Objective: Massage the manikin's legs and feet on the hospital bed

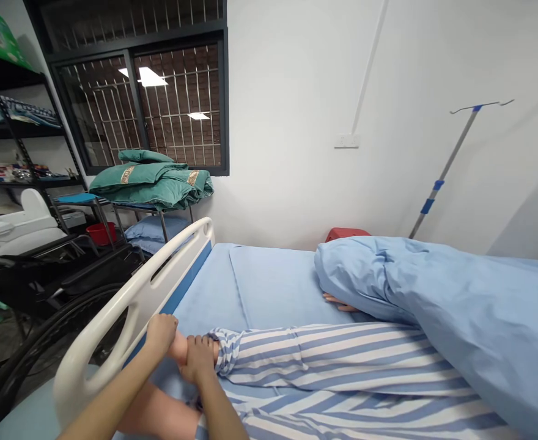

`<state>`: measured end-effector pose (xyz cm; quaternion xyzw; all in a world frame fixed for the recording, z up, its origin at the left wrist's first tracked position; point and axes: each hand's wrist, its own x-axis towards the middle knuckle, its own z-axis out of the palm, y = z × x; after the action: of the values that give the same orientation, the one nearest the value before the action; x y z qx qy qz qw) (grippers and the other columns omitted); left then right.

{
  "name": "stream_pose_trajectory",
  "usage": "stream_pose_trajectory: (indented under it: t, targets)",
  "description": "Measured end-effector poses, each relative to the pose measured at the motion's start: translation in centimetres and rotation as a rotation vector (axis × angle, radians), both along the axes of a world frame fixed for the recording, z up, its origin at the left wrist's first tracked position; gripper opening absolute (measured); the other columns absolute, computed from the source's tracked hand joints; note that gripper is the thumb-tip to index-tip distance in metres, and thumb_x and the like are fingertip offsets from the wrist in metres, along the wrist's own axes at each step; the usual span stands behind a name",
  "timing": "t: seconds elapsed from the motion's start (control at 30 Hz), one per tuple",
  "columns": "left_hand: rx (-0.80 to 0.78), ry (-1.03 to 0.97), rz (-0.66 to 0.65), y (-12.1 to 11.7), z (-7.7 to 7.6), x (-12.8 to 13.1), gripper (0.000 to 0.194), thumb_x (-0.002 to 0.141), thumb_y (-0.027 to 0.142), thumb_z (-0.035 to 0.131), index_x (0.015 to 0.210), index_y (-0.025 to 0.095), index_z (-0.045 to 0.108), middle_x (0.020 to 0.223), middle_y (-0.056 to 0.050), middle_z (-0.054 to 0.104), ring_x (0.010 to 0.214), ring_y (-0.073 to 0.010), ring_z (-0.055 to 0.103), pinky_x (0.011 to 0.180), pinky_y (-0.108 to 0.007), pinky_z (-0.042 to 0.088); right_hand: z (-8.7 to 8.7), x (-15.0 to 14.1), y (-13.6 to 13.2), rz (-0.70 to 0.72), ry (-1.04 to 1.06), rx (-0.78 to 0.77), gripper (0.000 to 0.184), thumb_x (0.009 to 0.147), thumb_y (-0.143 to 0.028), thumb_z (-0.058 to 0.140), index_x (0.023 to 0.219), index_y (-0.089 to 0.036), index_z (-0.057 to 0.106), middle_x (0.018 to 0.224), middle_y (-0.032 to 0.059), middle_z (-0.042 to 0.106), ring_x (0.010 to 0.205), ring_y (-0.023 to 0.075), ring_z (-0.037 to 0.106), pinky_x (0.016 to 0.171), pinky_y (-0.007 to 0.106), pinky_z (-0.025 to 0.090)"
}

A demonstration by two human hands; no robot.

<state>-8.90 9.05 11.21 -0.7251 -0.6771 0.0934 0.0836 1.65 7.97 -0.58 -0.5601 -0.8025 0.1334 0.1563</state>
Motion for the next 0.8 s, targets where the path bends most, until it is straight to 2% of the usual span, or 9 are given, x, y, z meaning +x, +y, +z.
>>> stream_pose_trajectory:
  t: [0.23, 0.4, 0.6, 0.73, 0.8]
  targets:
    - [-0.129, 0.014, -0.033, 2.1, -0.3, -0.6, 0.032, 0.08, 0.017, 0.041, 0.098, 0.012, 0.067, 0.095, -0.019, 0.067, 0.088, -0.0284, 0.063, 0.075, -0.039, 0.045, 0.0, 0.1, 0.0, -0.003, -0.003, 0.012, 0.054, 0.059, -0.037, 0.062, 0.109, -0.017, 0.051, 0.107, 0.0127, 0.056, 0.098, 0.0309, 0.049, 0.089, 0.044, 0.031]
    - [-0.155, -0.041, -0.005, 3.1, -0.9, -1.1, 0.034, 0.075, 0.022, 0.046, 0.102, 0.011, 0.065, 0.098, -0.019, 0.066, 0.091, -0.0304, 0.062, 0.074, -0.04, 0.046, -0.1, -0.1, 0.1, -0.016, -0.012, 0.021, 0.05, 0.061, -0.037, 0.061, 0.106, -0.018, 0.051, 0.105, 0.0119, 0.057, 0.097, 0.0301, 0.049, 0.087, 0.044, 0.033]
    - [-0.155, -0.195, 0.105, 3.6, -1.5, -2.0, 0.04, 0.077, 0.022, 0.034, 0.104, 0.01, 0.061, 0.105, -0.021, 0.063, 0.096, -0.0293, 0.06, 0.077, -0.04, 0.045, -0.2, 0.0, 0.2, 0.0, -0.051, 0.026, 0.053, 0.062, -0.039, 0.062, 0.109, -0.018, 0.049, 0.106, 0.0116, 0.056, 0.098, 0.0291, 0.048, 0.088, 0.043, 0.032]
    - [-0.174, -0.35, 0.189, 3.8, -2.0, -2.9, 0.04, 0.077, 0.027, 0.034, 0.102, 0.008, 0.06, 0.109, -0.023, 0.061, 0.1, -0.0317, 0.058, 0.079, -0.043, 0.043, 0.1, 0.0, 0.0, 0.013, -0.072, 0.025, 0.056, 0.062, -0.038, 0.063, 0.112, -0.018, 0.047, 0.107, 0.011, 0.056, 0.099, 0.029, 0.048, 0.088, 0.042, 0.032]
    - [-0.179, -0.453, 0.208, 3.5, -2.3, -3.3, 0.039, 0.077, 0.029, 0.033, 0.099, 0.01, 0.06, 0.109, -0.022, 0.061, 0.101, -0.0301, 0.057, 0.08, -0.04, 0.042, 0.4, 0.0, -0.1, 0.003, -0.08, 0.014, 0.056, 0.062, -0.038, 0.064, 0.111, -0.018, 0.047, 0.107, 0.011, 0.056, 0.099, 0.0287, 0.048, 0.088, 0.041, 0.032]
